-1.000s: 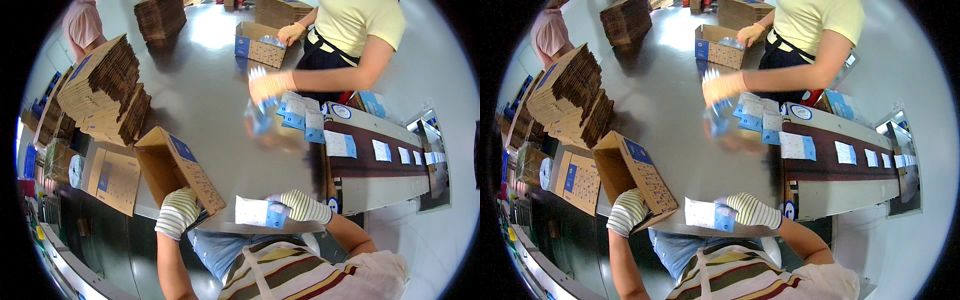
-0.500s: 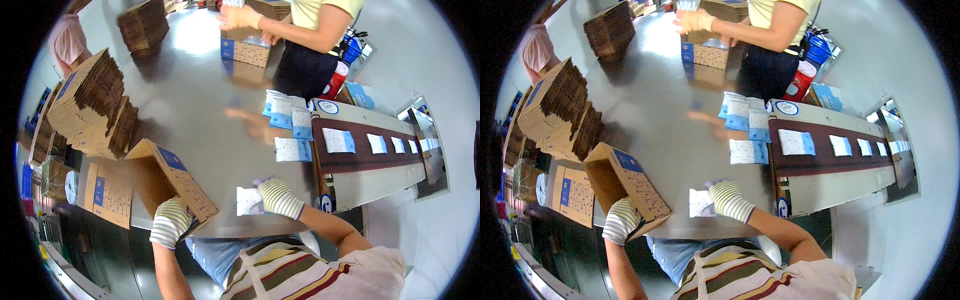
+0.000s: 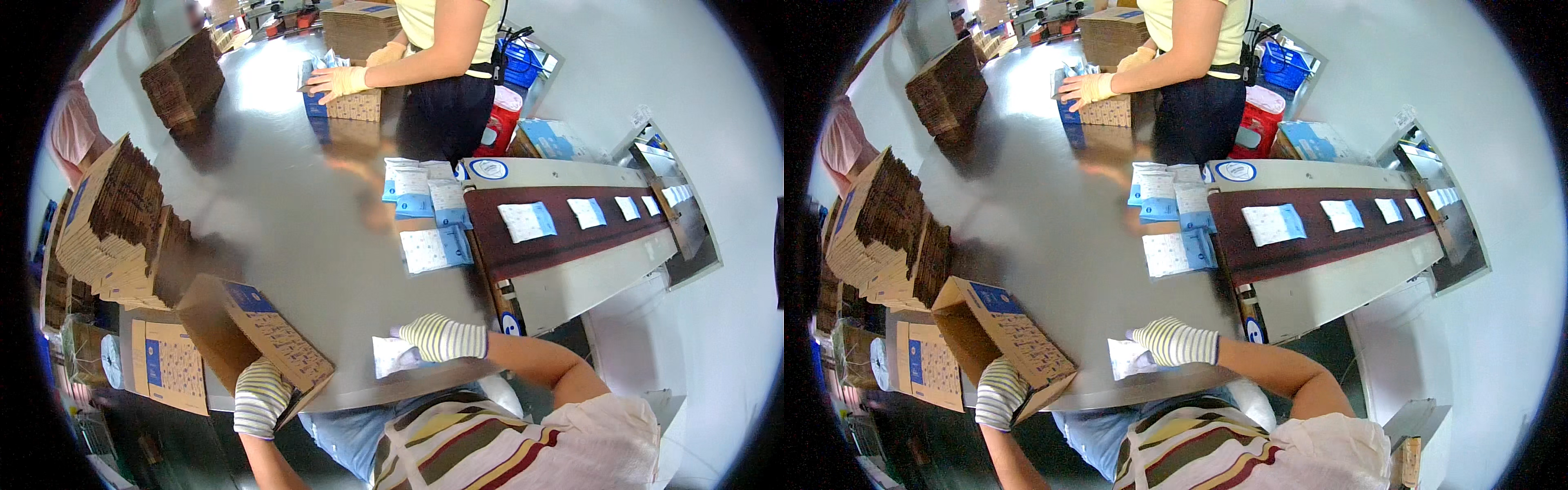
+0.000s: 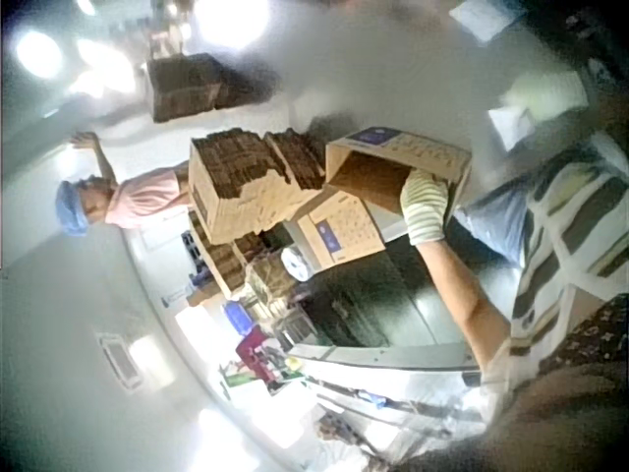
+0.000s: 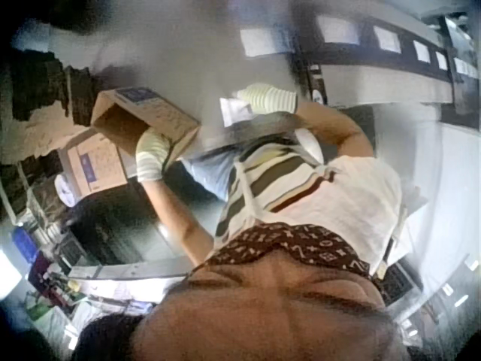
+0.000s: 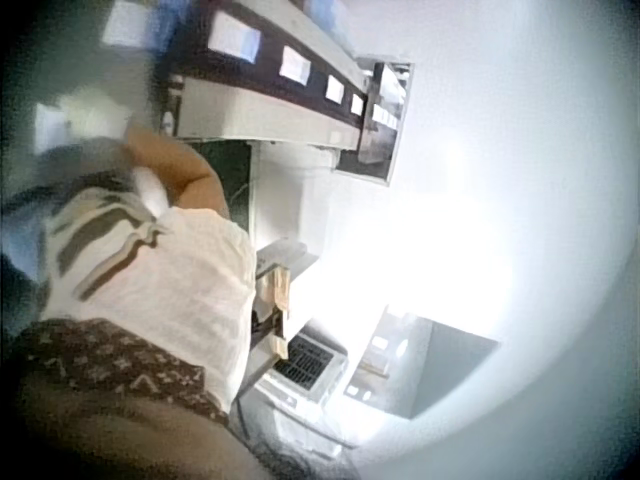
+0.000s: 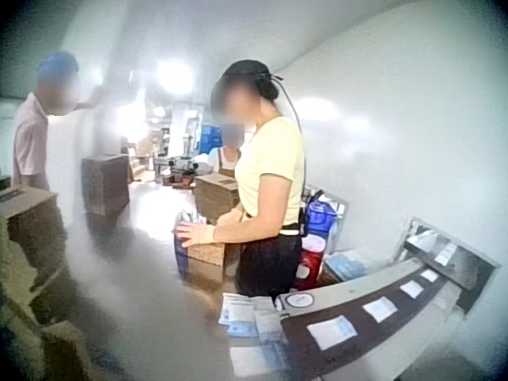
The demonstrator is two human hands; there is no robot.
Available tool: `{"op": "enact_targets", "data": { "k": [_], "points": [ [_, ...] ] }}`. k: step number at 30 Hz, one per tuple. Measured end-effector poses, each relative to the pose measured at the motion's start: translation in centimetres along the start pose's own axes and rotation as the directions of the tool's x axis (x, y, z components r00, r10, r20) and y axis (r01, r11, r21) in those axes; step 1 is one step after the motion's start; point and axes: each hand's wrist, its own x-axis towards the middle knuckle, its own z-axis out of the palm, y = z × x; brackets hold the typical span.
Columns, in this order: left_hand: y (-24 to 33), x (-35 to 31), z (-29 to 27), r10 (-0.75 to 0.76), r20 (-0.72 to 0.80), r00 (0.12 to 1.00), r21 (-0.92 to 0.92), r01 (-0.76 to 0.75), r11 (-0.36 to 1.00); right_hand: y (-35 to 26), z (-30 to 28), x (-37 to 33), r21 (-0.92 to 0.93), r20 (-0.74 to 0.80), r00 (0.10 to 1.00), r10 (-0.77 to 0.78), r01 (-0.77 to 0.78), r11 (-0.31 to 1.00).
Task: The person picks up several blue packets from a table and places them into a cardboard box. The person then picks up a stack of flat cardboard items and moves them to another part of the table.
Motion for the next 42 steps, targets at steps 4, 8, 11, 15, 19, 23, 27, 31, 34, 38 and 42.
{"op": "enact_targets", "data": {
  "k": [4, 8, 11, 15, 19, 23, 27, 31, 34, 38, 42],
  "points": [
    [0.2, 0.1, 0.0, 0.01, -0.029, 1.0, -0.053, -0.011, 0.999, 1.1, -5.8, -3.4, -0.093, -0.057, 0.998, 0.041, -0.046, 0.995],
    [-0.2, -0.2, 0.3, 0.021, -0.003, 1.0, -0.025, -0.021, 0.999, 3.8, -12.9, -6.9, -0.211, -0.257, 0.965, 0.041, -0.098, 0.973],
    [-0.5, -0.1, 0.8, 0.064, -0.047, 0.997, -0.019, -0.065, 0.998, 8.7, -16.4, -9.7, -0.391, -0.397, 0.914, 0.086, -0.253, 0.885],
    [0.4, 0.1, -0.1, 0.041, -0.075, 0.996, -0.055, -0.045, 0.998, 12.4, -19.5, -9.7, -0.374, -0.357, 0.893, 0.274, -0.406, 0.834],
    [0.3, -0.1, -0.3, 0.011, -0.038, 0.999, -0.032, -0.012, 0.999, 13.7, -20.1, -7.8, -0.394, -0.25, 0.962, 0.109, -0.204, 0.896],
    [0.2, 0.1, -0.3, 0.03, -0.016, 0.999, -0.031, -0.031, 0.999, 15.3, -20.1, -5.4, -0.374, -0.064, 0.998, 0.004, -0.027, 0.927],
    [0.0, 0.1, -0.3, 0.009, 0.012, 1.0, -0.074, -0.008, 0.997, 12.4, -20.5, -1.6, -0.444, 0.106, 0.981, 0.164, -0.101, 0.89],
    [0.6, 0.2, -1.0, 0.006, 0.003, 1.0, -0.067, -0.006, 0.998, 14.5, -17.9, 3.4, -0.43, 0.237, 0.964, 0.124, -0.011, 0.903],
    [1.2, 0.5, -1.4, 0.015, -0.025, 1.0, -0.08, -0.017, 0.997, 16.8, -14.7, 5.0, -0.47, 0.309, 0.908, 0.284, -0.114, 0.875],
    [0.3, -0.3, -0.8, 0.019, -0.031, 0.999, -0.074, -0.021, 0.997, 6.9, -13.6, 4.6, -0.285, 0.457, 0.878, 0.141, -0.006, 0.959],
    [1.1, 0.0, -1.5, -0.01, -0.01, 1.0, -0.112, 0.009, 0.994, 0.0, -6.5, 0.5, -0.516, 0.045, 0.998, 0.033, -0.005, 0.856]
  ]
}}
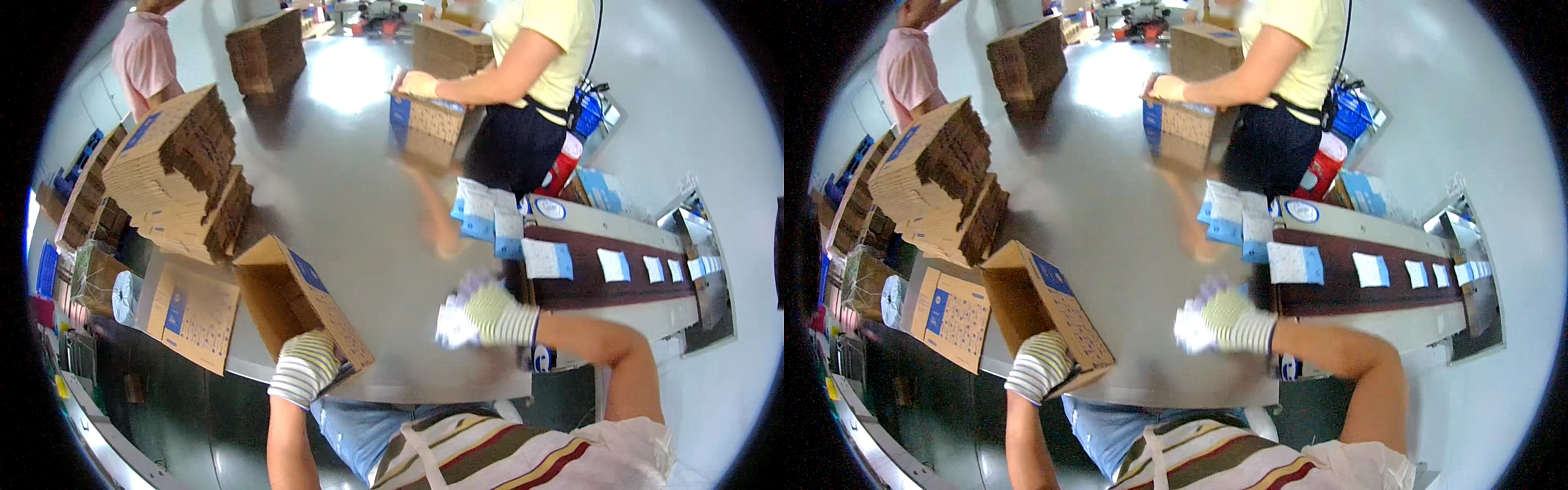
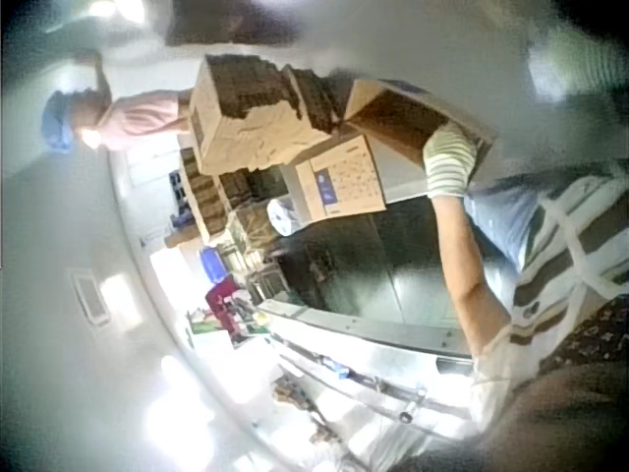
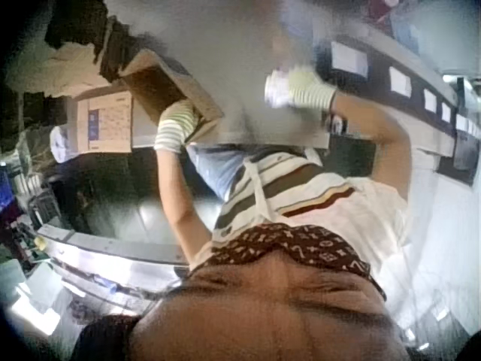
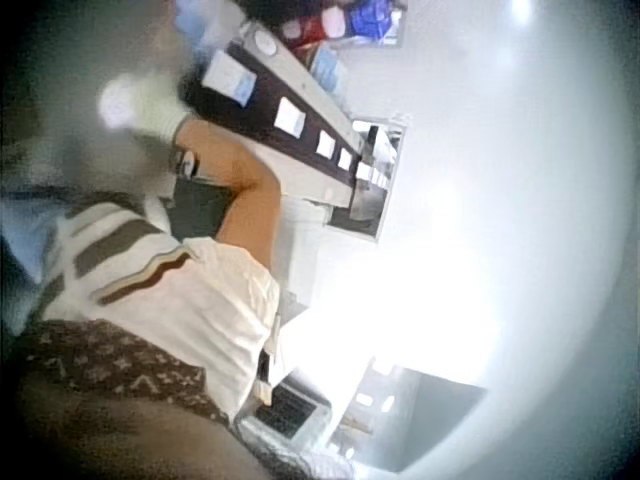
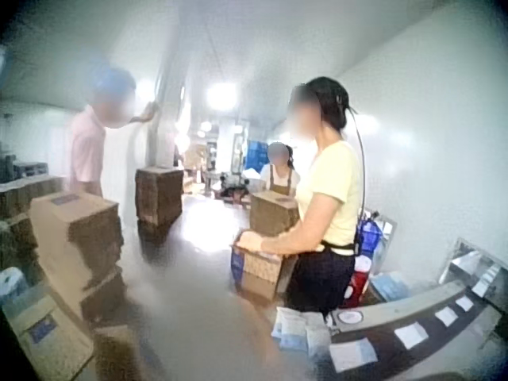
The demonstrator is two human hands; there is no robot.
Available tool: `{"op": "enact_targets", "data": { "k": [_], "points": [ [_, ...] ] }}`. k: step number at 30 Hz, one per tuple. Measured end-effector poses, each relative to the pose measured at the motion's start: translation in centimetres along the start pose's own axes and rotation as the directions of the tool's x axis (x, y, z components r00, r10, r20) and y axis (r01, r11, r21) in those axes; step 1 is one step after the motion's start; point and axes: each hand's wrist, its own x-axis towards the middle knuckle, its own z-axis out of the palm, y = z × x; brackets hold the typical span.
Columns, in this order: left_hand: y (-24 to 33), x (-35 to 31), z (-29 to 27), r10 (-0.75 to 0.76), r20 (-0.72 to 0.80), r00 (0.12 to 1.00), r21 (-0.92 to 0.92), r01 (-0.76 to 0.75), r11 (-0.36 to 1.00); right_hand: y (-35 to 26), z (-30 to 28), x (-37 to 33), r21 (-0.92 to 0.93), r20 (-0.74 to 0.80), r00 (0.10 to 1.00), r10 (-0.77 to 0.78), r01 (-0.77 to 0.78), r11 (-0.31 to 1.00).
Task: The person picks up several blue packets from a table and places them into a cardboard box. The person then picks up a stack of flat cardboard items and moves them to another part of the table.
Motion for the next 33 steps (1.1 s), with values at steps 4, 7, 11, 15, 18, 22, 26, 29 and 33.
{"op": "enact_targets", "data": {
  "k": [4, 7, 11, 15, 18, 22, 26, 29, 33],
  "points": [
    [0.3, 0.9, 0.4, 0.06, 0.013, 0.998, 0.005, -0.061, 0.998, -1.5, 3.0, 0.7, 0.331, 0.007, 0.999, -0.041, 0.036, 0.943],
    [1.0, 1.2, -0.2, 0.012, 0.071, 0.997, -0.019, -0.01, 1.0, -1.6, -1.7, 3.4, 0.767, -0.302, 0.953, -0.003, 0.245, 0.593],
    [1.7, 1.0, -1.3, -0.044, 0.172, 0.984, -0.015, 0.047, 0.999, -7.0, -9.0, 9.3, 0.747, -0.665, 0.741, -0.098, 0.66, -0.077],
    [-0.3, 2.6, 4.5, 0.053, -0.037, 0.998, 0.071, -0.051, 0.996, -12.1, -11.8, 13.9, 0.485, -0.826, 0.549, -0.129, 0.807, 0.336],
    [1.7, 3.0, 1.5, -0.011, 0.171, 0.985, 0.052, 0.002, 0.999, -12.6, -10.2, 15.8, 0.462, -0.667, 0.734, -0.129, 0.543, 0.702],
    [1.7, 3.2, 4.7, -0.047, -0.042, 0.998, 0.068, 0.05, 0.996, -14.8, -8.3, 17.7, 0.421, -0.703, 0.675, -0.224, 0.648, 0.635],
    [2.6, 4.3, 4.7, 0.03, -0.095, 0.995, 0.023, -0.028, 0.999, -12.7, 1.0, 27.3, 0.831, -0.556, 0.813, -0.171, 0.538, -0.143],
    [1.1, 0.8, 2.3, 0.122, -0.215, 0.969, -0.005, -0.126, 0.992, -14.4, -8.6, 16.9, -0.012, -0.543, 0.766, -0.345, 0.404, 0.915],
    [2.3, 0.7, -9.5, -0.092, -0.654, 0.751, -0.32, -0.165, 0.933, -10.4, -6.9, 18.2, 0.046, -0.503, 0.825, -0.257, 0.322, 0.946]
  ]
}}
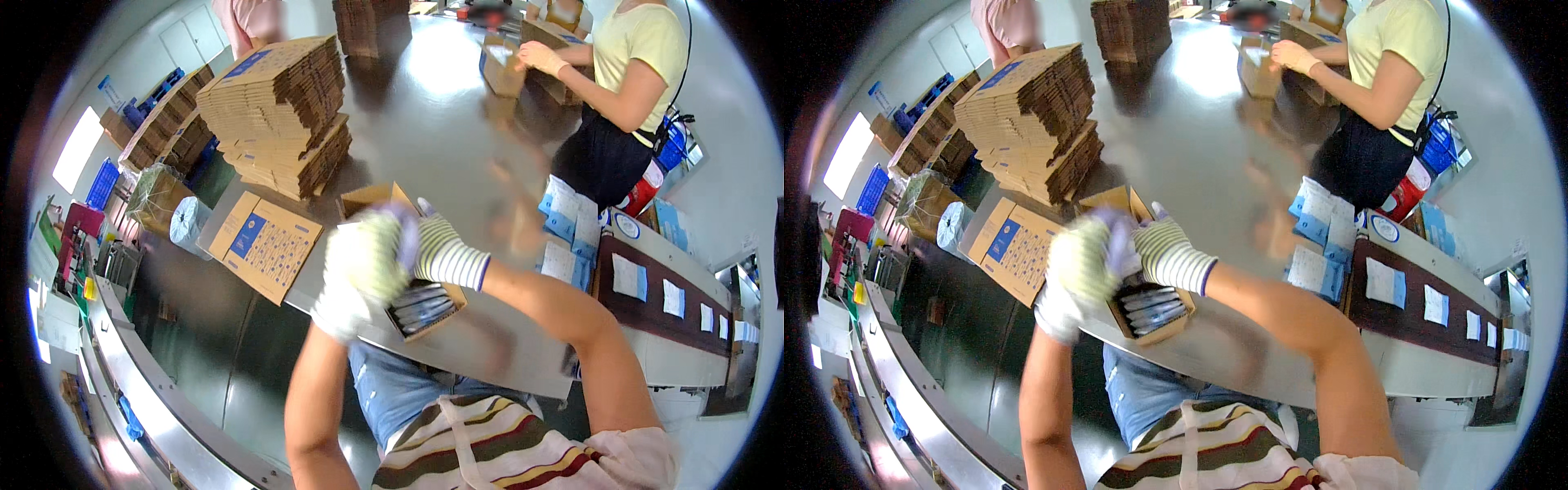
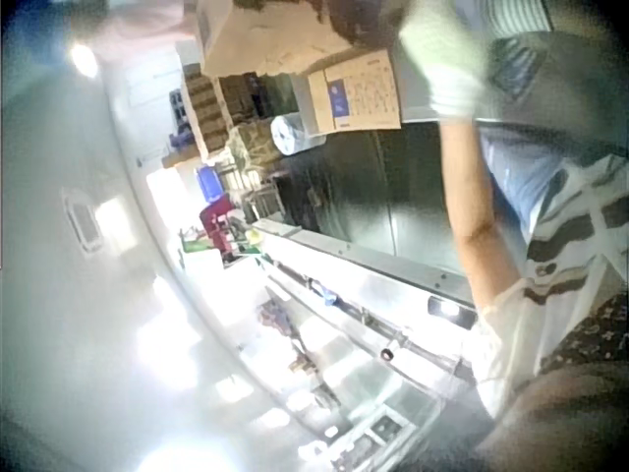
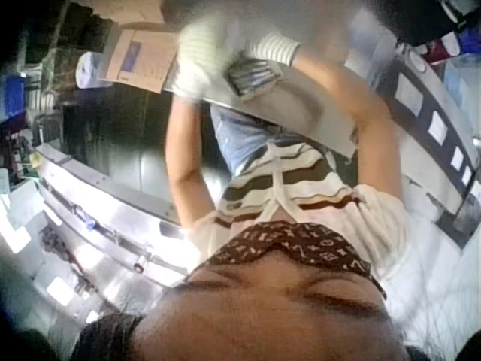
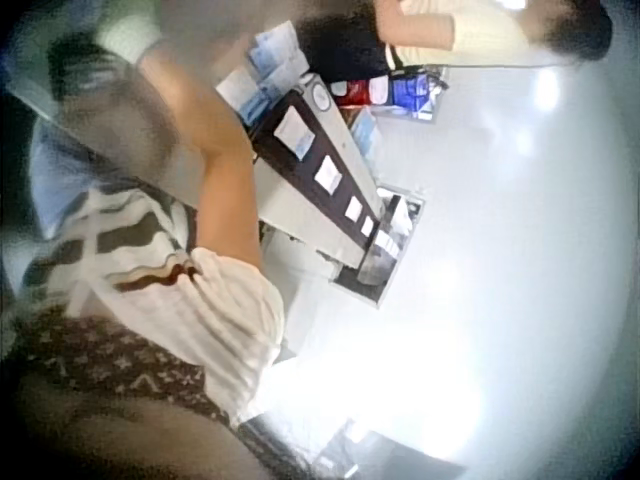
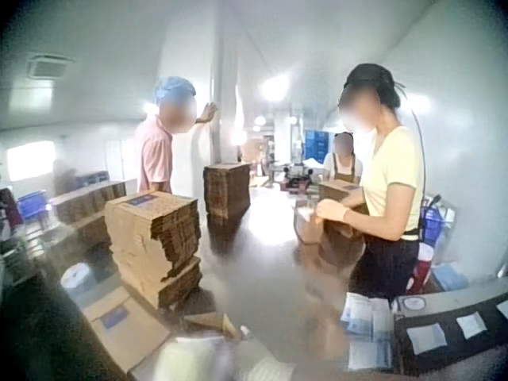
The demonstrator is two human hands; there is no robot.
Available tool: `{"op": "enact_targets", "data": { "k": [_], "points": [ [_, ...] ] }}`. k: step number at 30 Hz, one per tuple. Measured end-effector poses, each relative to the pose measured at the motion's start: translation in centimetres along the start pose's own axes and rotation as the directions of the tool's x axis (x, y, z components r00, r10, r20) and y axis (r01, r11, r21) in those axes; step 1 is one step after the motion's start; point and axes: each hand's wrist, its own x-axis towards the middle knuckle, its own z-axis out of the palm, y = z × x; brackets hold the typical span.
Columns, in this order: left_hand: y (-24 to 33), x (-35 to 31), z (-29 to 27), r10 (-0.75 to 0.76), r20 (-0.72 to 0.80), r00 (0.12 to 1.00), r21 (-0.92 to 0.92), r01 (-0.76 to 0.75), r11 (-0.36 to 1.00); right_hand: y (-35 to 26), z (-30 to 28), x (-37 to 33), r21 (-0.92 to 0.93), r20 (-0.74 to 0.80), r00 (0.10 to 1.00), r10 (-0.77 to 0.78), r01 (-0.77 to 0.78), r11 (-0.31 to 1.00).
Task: The person picks up several blue packets from a table and places them into a cardboard box. The person then picks up a stack of flat cardboard items and moves them to another part of the table.
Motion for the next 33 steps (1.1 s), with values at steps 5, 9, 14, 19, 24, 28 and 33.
{"op": "enact_targets", "data": {
  "k": [5, 9, 14, 19, 24, 28, 33],
  "points": [
    [-8.0, 1.6, 3.5, -0.283, 0.236, 0.93, 0.474, 0.144, 0.869, -4.7, -7.5, -1.8, -0.08, 0.167, 0.985, 0.049, -0.036, 0.996],
    [-9.7, 2.0, 7.2, -0.39, 0.594, 0.704, 0.556, -0.01, 0.831, -5.8, -9.0, -7.9, 0.174, -0.173, 0.982, -0.078, 0.108, 0.979],
    [-13.0, 2.1, 9.2, -0.233, 0.886, 0.4, 0.326, -0.182, 0.928, -9.2, -3.3, -11.6, 0.051, -0.24, 0.919, -0.312, 0.332, 0.942],
    [-15.7, -1.8, 7.0, -0.201, 0.834, 0.513, 0.346, -0.202, 0.916, -10.9, -1.7, -10.6, 0.021, -0.303, 0.891, -0.337, 0.36, 0.933],
    [-3.4, -2.2, 4.7, -0.231, 0.552, 0.801, 0.379, 0.005, 0.925, -8.6, -2.9, -12.1, 0.334, -0.529, 0.836, -0.148, 0.365, 0.869],
    [-3.3, -3.6, 5.4, -0.307, 0.616, 0.725, 0.546, -0.112, 0.831, -4.2, -5.7, -14.9, 0.371, -0.494, 0.86, -0.127, 0.341, 0.864],
    [-4.6, -4.3, 6.0, -0.263, 0.563, 0.784, 0.525, -0.094, 0.846, 7.1, -8.2, -21.3, 0.267, -0.15, 0.969, 0.199, -0.154, 0.951]
  ]
}}
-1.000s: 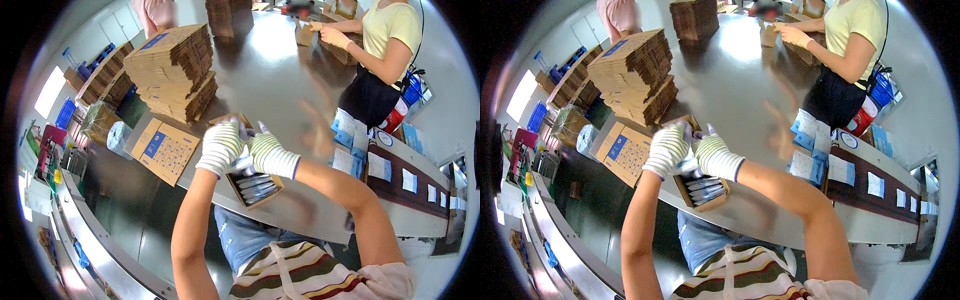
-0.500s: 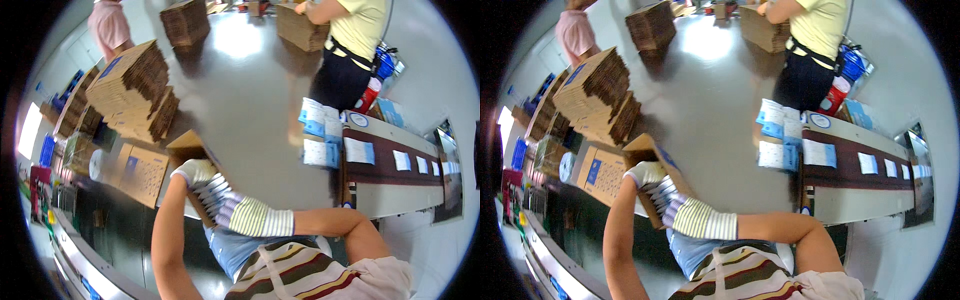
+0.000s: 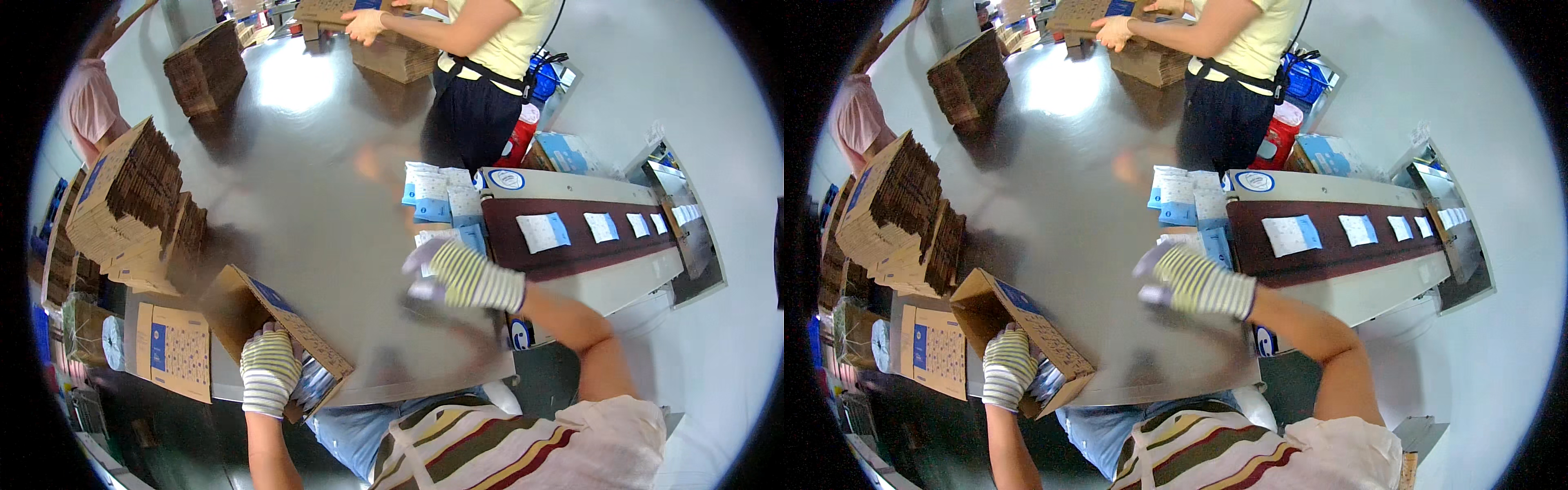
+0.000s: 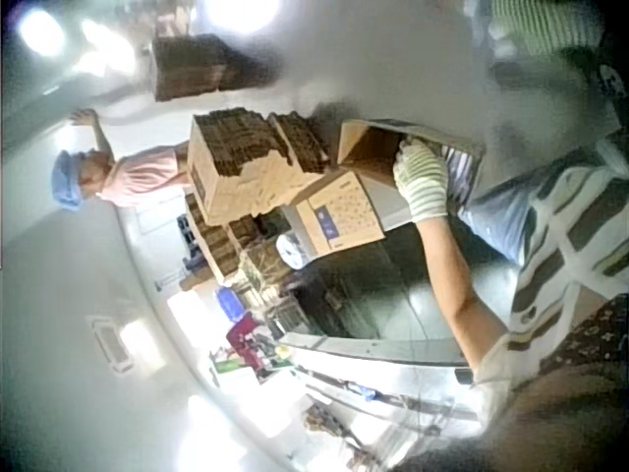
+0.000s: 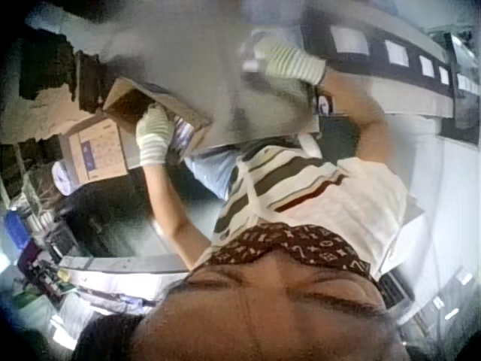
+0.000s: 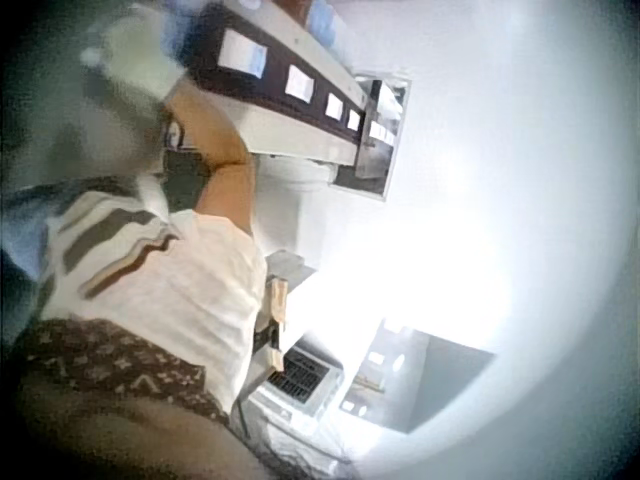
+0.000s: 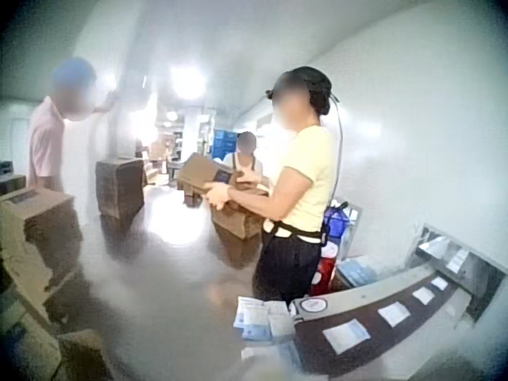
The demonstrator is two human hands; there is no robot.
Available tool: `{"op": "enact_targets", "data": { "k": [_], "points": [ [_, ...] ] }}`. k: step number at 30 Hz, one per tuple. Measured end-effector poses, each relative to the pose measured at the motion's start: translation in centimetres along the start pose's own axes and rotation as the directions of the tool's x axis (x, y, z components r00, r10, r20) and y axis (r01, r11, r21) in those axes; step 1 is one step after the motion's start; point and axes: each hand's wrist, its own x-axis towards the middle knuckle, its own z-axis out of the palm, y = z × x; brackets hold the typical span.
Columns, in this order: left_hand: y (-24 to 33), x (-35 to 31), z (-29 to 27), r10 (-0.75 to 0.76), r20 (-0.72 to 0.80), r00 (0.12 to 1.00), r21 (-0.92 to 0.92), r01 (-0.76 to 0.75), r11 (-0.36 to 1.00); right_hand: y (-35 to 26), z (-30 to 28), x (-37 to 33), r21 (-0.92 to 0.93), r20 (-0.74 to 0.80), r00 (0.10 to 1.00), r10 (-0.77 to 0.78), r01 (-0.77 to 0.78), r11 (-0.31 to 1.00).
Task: The person picks up several blue packets from a table and places them into a cardboard box. The person then picks up a stack of flat cardboard items and moves them to another part of the table.
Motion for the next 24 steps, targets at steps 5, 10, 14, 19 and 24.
{"op": "enact_targets", "data": {
  "k": [5, 10, 14, 19, 24],
  "points": [
    [0.6, 0.6, 0.0, 0.031, 0.008, 0.999, 0.03, -0.031, 0.999, 10.7, -4.3, -2.4, -0.322, 0.142, 0.872, 0.468, -0.406, 0.855],
    [0.3, 0.1, -0.3, 0.017, -0.024, 1.0, 0.035, -0.016, 0.999, 16.1, -4.7, -0.3, -0.295, 0.371, 0.803, 0.467, -0.374, 0.879],
    [0.1, 0.5, 0.2, 0.004, -0.008, 1.0, 0.036, -0.004, 0.999, 18.1, -2.5, 2.5, -0.201, 0.684, 0.654, 0.322, -0.256, 0.946],
    [0.6, 0.6, -0.3, 0.03, -0.028, 0.999, 0.006, -0.03, 1.0, 15.3, 0.6, 1.5, -0.389, 0.783, 0.385, 0.488, -0.308, 0.868],
    [0.0, 0.0, -0.1, -0.039, -0.01, 0.999, -0.065, 0.038, 0.997, 0.6, 5.6, -2.4, -0.521, 0.402, 0.885, 0.235, 0.01, 0.853]
  ]
}}
